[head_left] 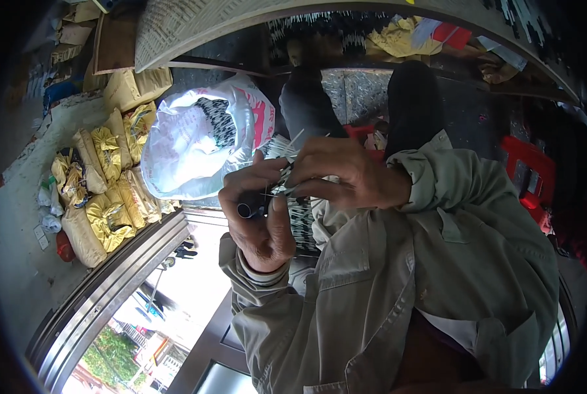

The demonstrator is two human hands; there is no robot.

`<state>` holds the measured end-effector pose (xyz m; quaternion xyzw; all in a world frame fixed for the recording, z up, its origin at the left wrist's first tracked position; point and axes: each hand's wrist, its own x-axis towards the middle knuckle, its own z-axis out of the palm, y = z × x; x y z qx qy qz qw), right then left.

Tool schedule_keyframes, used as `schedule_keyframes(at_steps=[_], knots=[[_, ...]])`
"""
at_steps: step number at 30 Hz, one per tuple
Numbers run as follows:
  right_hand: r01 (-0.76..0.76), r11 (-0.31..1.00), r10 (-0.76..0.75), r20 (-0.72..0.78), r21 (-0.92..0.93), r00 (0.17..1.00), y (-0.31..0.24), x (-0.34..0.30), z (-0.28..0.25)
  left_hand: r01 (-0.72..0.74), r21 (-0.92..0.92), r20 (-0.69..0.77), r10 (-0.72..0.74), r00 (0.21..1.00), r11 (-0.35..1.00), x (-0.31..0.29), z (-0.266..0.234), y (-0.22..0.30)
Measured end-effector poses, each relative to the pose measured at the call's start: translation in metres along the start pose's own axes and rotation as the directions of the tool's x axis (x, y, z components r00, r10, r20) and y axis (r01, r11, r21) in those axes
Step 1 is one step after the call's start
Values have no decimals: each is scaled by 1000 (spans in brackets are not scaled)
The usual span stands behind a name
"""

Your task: Assembling small plastic and metal components onto a central frame using pliers.

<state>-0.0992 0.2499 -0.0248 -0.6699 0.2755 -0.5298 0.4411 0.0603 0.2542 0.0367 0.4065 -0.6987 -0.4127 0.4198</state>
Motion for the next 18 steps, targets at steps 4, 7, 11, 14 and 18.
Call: schedule_keyframes(at_steps=[4,7,11,14,18], knots=[[-35,983,37,-9,181,999,9,-1,-8,99,10,200,-99,975,995,7,-5,7],[-84,953,87,4,292,996,9,-3,-12,29,69,383,-54,922,997,19,-18,14],[-62,959,65,-2,278,998,11,-6,-17,-77,-11,462,73,884,997,28,-14,0],[-27,968,41,-50,248,998,10,-8,-21,5,-216,389,82,918,976,25,-4,-12],[-87,953,113,-75,291,991,12,-11,-29,-30,-208,276,88,957,978,29,17,-15]])
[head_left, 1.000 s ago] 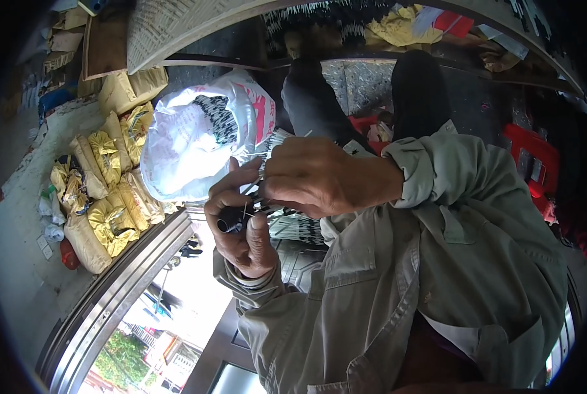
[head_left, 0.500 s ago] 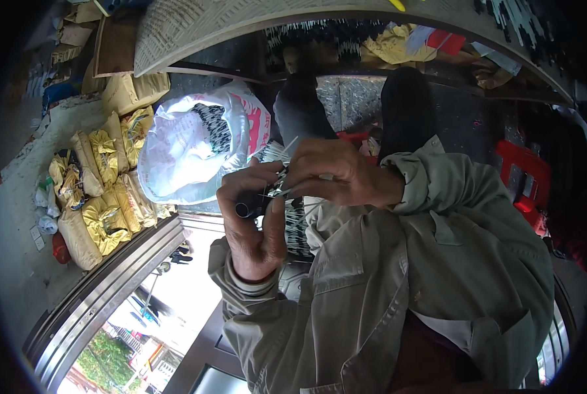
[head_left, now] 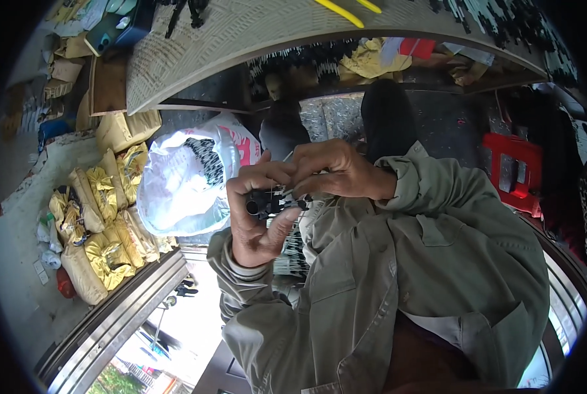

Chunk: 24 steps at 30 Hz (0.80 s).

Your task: Assembling small plastic and metal components onto a central frame using pliers.

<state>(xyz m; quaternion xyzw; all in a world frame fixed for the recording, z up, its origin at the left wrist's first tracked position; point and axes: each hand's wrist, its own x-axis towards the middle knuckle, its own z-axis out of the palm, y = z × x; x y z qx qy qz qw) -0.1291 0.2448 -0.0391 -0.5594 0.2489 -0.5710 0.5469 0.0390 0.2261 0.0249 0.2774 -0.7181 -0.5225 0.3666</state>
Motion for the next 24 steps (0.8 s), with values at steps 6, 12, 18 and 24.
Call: schedule_keyframes(at_steps=[6,12,18,24], knots=[[-84,996,83,25,13,996,-4,5,-5,-18,158,-426,85,901,987,5,39,-5],[150,414,-114,112,-898,987,-45,59,-99,96,249,-408,15,913,964,-1,44,5],[-324,-385,-279,-226,-864,933,-34,107,-152,132,347,-442,38,896,928,7,53,1],[-193,-309,-266,-110,-931,958,-31,109,-126,171,362,-535,54,843,916,3,43,-1]])
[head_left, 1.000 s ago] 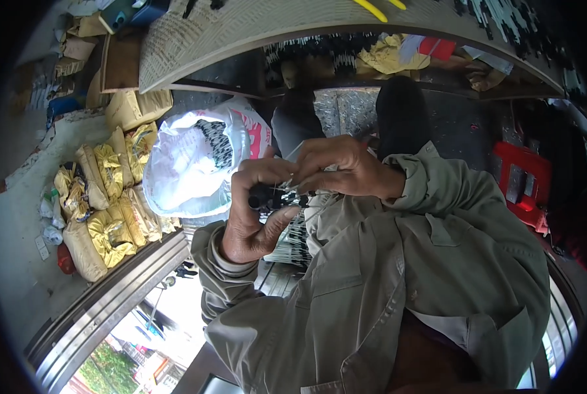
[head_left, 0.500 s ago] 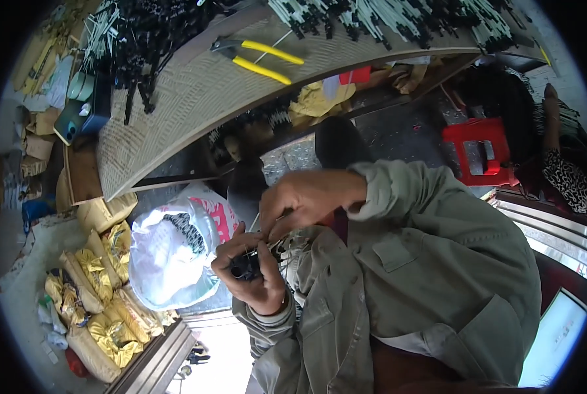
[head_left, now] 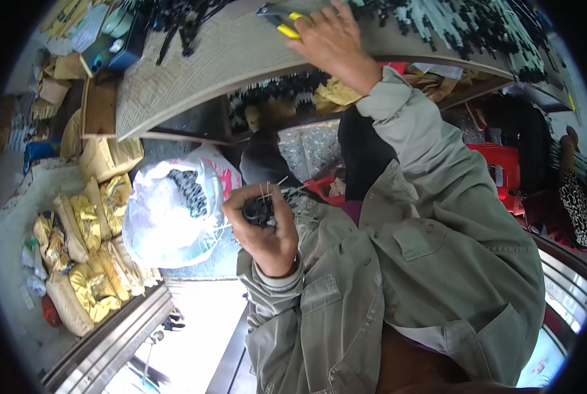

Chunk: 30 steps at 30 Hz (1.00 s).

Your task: Assembling small plastic and metal components onto a central frame using pliers.

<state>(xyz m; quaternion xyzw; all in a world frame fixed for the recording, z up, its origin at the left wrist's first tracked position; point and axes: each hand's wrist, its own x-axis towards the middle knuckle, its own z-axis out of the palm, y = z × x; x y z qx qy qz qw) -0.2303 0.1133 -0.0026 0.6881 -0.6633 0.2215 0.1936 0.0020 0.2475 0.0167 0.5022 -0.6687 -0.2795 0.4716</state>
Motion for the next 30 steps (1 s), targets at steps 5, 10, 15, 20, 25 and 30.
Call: schedule_keyframes(at_steps=[5,10,15,20,25,30], knots=[[155,988,-141,-341,14,929,16,-4,32,25,3,-31,-25,999,1000,-3,-10,2],[-360,156,-151,383,920,912,-33,-45,-57,41,-98,61,-35,997,994,0,-32,-5],[-62,451,-477,299,891,827,-54,-73,-93,56,-184,100,-37,994,981,6,-37,-17],[574,804,-555,-151,157,818,-45,-54,-91,-16,-196,106,38,994,980,10,-35,-14],[593,735,-678,-386,-329,625,-44,-42,-71,0,-109,157,18,987,994,14,-38,-12],[568,744,-662,-503,-352,555,-51,-30,-62,14,-165,129,8,992,986,13,-32,-14]])
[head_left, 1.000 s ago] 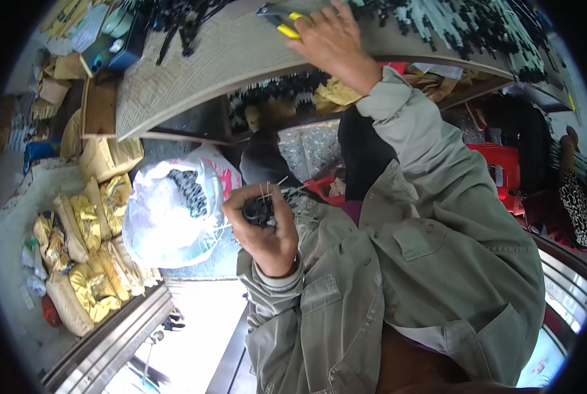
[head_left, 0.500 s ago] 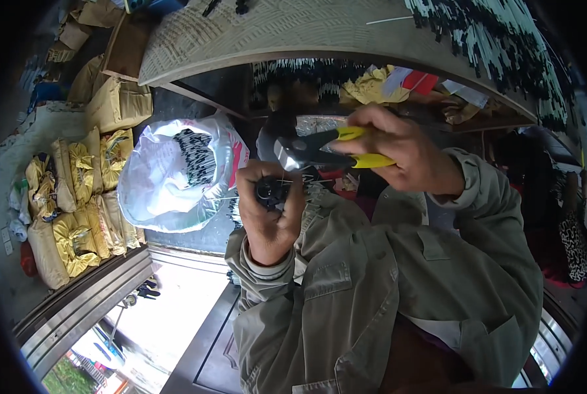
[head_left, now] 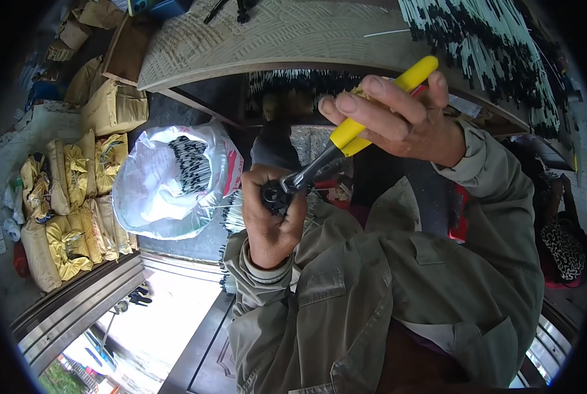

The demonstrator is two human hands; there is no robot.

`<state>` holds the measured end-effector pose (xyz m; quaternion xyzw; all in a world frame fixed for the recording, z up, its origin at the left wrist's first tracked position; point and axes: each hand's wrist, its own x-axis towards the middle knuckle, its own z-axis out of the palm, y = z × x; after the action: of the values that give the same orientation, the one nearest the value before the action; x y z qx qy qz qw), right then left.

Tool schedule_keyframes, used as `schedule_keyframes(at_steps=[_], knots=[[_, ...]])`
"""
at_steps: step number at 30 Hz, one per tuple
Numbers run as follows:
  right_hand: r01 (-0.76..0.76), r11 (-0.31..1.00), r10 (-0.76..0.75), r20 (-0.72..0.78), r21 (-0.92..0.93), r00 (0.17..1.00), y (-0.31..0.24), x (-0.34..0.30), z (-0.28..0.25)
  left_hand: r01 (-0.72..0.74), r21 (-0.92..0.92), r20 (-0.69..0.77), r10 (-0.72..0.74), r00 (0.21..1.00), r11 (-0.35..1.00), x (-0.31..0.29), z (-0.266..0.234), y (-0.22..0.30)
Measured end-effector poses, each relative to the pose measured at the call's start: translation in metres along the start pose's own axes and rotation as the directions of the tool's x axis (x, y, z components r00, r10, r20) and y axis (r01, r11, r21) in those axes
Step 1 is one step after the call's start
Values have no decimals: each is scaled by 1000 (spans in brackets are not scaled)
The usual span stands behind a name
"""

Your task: Assembling small plastic and metal components onto a central frame using pliers.

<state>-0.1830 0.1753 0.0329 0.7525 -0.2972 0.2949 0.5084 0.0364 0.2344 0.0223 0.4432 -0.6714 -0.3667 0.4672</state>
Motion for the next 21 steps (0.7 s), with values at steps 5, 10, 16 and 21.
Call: schedule_keyframes(at_steps=[5,10,16,21], knots=[[-90,995,89,19,35,996,-16,-6,0,49,3,-37,-49,998,999,0,-1,2],[-245,959,216,188,145,958,-40,-18,-17,38,39,-63,-35,997,999,-4,-2,-1],[-245,739,-121,481,628,868,9,0,-50,100,20,68,-101,993,995,-9,-7,-2],[-717,228,-687,630,659,361,56,18,-52,-85,-47,287,95,953,995,-6,-6,1]])
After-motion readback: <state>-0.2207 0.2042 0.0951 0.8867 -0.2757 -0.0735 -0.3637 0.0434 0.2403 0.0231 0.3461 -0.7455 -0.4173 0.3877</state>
